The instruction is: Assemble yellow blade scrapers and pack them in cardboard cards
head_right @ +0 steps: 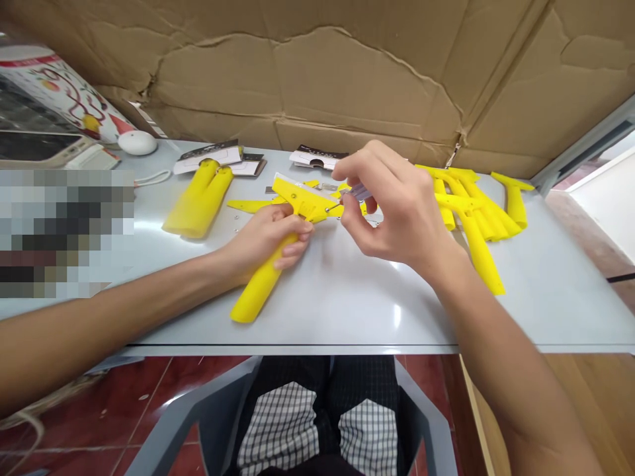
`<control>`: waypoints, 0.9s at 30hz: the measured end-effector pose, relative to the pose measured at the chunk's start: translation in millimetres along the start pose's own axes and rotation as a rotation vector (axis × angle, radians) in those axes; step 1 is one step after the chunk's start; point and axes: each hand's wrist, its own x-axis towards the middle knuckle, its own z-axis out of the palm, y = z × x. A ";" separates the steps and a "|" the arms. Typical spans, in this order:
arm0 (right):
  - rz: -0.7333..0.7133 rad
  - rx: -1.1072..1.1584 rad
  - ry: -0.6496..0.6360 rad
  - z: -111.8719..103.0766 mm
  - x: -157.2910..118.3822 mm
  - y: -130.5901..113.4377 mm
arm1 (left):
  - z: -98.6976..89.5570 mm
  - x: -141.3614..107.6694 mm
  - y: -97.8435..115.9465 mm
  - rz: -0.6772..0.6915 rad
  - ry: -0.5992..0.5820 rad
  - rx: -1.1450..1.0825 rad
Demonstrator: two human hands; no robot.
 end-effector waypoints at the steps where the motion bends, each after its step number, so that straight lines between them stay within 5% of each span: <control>1: 0.012 -0.027 -0.008 -0.7 1.2 -0.1 | -0.3 0.2 -0.2 -0.001 -0.001 0.001; 15: 0.202 -0.140 -0.013 -0.3 -6.3 7.9 | -0.5 0.9 -0.7 0.017 -0.009 -0.009; 27: 0.053 0.100 -0.048 -8.3 6.4 2.9 | 2.6 0.0 2.4 -0.015 0.012 -0.042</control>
